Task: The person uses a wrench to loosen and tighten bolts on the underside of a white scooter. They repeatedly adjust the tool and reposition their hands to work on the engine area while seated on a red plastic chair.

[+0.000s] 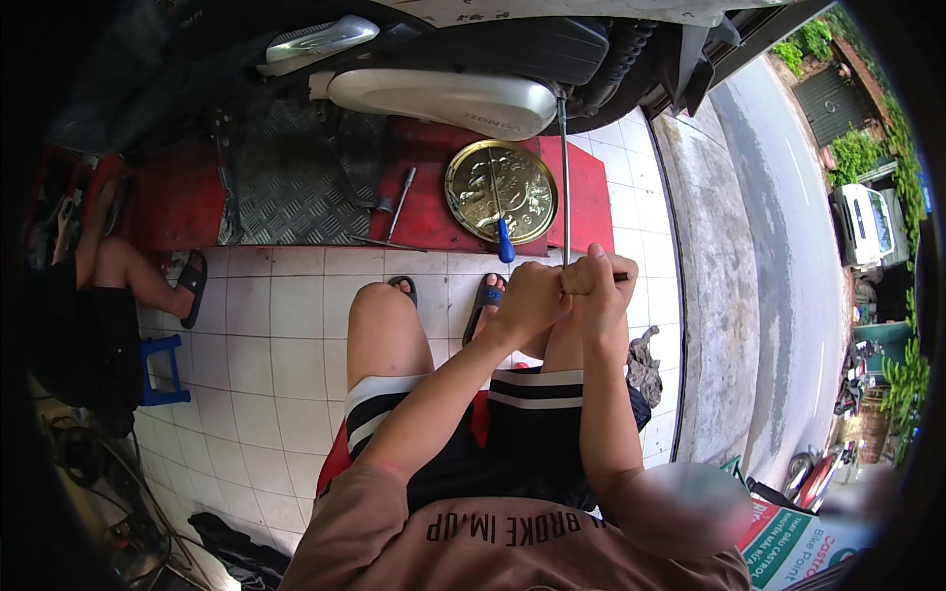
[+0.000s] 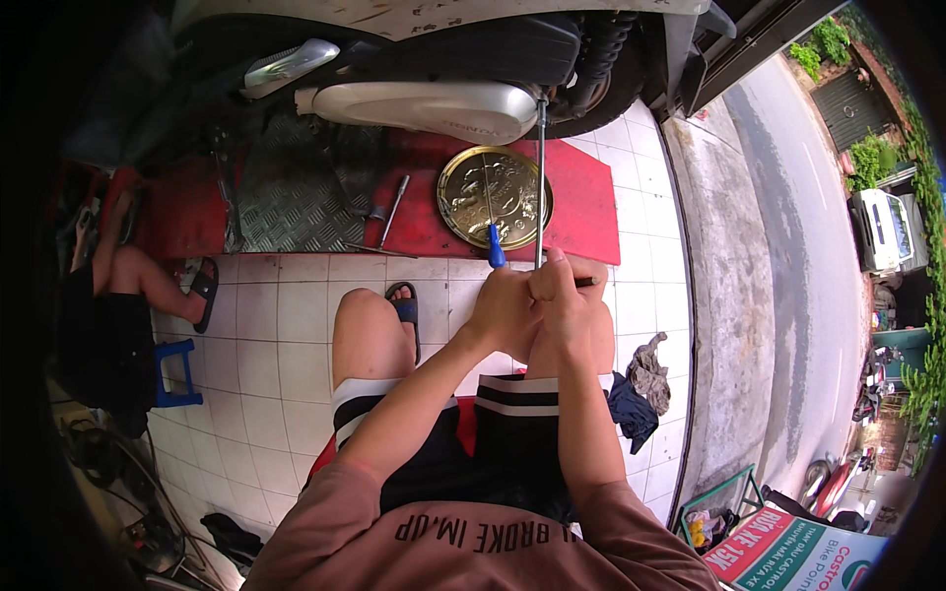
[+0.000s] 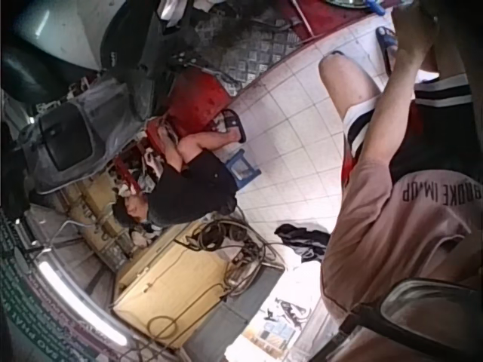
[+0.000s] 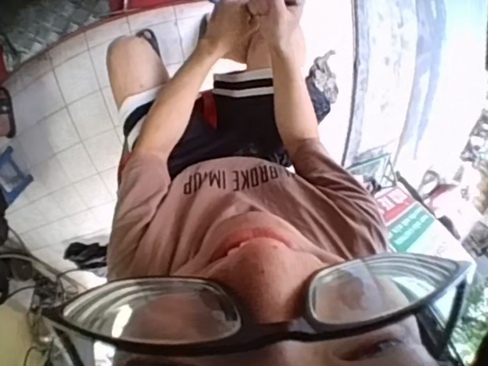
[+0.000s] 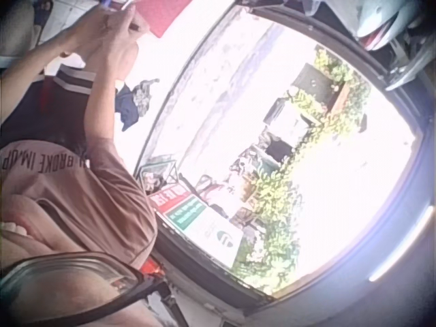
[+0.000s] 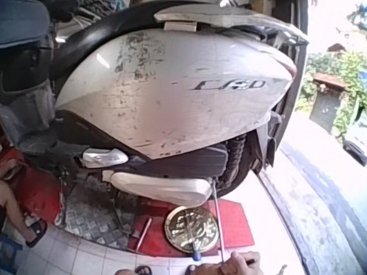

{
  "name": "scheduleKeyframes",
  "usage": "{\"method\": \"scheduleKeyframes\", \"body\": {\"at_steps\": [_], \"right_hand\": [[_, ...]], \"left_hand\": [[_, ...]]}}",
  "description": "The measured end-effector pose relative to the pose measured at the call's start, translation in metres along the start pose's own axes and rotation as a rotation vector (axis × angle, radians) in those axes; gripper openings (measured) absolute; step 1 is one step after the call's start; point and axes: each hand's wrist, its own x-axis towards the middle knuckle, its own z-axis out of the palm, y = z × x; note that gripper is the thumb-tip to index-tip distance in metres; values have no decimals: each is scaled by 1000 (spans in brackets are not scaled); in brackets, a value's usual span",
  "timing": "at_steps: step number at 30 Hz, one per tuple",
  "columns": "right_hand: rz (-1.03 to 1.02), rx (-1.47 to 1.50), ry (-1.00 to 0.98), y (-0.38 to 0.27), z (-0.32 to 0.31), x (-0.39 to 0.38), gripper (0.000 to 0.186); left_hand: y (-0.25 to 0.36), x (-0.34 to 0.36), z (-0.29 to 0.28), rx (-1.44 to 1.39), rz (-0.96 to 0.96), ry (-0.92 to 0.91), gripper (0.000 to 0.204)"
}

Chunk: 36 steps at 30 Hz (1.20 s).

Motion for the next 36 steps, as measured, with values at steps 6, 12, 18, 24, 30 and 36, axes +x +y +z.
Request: {"method": "scheduleKeyframes", "body": {"at_steps": [6, 12, 18, 24, 30, 36], "right_hand": [[41, -199, 120, 11, 1, -9, 46], [19, -239, 96, 13, -3, -9, 47], [12, -50, 112, 21, -4, -9, 47], [19, -212, 40, 22, 20, -5, 46], [-103, -613, 112, 2, 64, 6, 42], [-100, -640, 151, -3, 65, 6, 43]], "left_hand": [[4, 4, -7, -353, -16, -67, 14], [-11, 4, -1, -231, 6, -106, 20], [-8, 11, -17, -313, -1, -277, 25], [-30, 6, -17, -391, -38, -199, 20], [-17, 7, -14, -599, 54, 82, 24], [-20, 9, -12, -726, 13, -6, 24]]}}
